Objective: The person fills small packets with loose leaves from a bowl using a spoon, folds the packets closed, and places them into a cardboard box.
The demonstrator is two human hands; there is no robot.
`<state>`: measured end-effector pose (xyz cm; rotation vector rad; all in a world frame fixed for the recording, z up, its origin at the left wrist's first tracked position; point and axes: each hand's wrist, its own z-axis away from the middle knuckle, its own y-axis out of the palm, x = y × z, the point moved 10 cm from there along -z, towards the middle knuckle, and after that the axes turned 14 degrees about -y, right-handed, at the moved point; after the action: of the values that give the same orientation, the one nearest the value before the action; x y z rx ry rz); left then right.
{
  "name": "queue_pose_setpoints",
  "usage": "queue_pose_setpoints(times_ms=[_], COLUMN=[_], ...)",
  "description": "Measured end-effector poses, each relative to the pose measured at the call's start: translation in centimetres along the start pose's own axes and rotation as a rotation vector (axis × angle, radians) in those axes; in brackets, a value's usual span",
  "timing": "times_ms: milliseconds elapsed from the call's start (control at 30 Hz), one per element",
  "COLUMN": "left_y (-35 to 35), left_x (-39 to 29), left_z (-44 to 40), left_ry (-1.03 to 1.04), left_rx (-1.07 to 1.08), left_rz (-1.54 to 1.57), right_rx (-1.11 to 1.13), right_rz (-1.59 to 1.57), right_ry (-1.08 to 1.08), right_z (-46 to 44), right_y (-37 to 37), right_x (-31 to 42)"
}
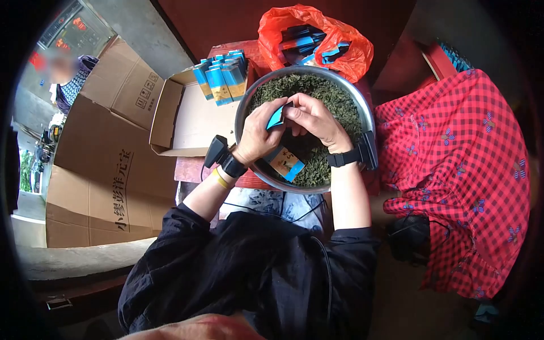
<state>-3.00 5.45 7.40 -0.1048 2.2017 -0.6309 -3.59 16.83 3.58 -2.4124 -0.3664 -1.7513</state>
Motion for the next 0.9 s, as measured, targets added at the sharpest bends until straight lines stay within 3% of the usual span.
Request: queue_pose_setpoints(times_ms=[67,133,200,333,633,733,800,833,867,900], left_y=[0.1,0.6,1.5,2.1,1.8,1.6,0.8,0.6,0.7,0.4], left_x=[-0.9,-0.5,0.0,0.5,1.4,2.2,3.3,3.5,3.8,3.6], left_z=[0.3,0.3,0.2,0.0,-0.1,-0.3,-0.6,-0.6,-0.7,-0.7], left_ry=[0.078,0.04,-0.001,-0.039,-0.056,-0.157,-0.258,-0.267,-0.269,-0.245], left_rx=[-0.047,-0.009,0.084,0.163,0.122,0.106,0.026,0.0,0.004,-0.029], left_rz=[-0.207,-0.215,-0.285,-0.216,-0.159,-0.116,-0.047,-0.045,-0.043,-0.057], right_rx=[-0.02,-0.019,-0.087,-0.136,-0.119,-0.164,-0.384,-0.462,-0.463,-0.382], right_rz=[0.042,0.093,0.132,0.291,0.227,0.195,0.38,0.801,0.801,1.099], right_ry=[0.089,0.126,-0.076,-0.048,-0.029,-0.01,-0.045,-0.013,-0.008,0.038], right_z=[0.1,0.1,-0.5,-0.3,-0.3,0.1,0.4,1.2,1.5,1.7], right_y=[-0.1,-0.4,-1.1,-3.3,-3.4,-4.8,-7.3,-8.5,-8.6,-8.3], right_x=[-0.9,-2.1,-1.8,-2.8,-3.0,-3.2,-2.6,-1.3,-1.3,-0.8])
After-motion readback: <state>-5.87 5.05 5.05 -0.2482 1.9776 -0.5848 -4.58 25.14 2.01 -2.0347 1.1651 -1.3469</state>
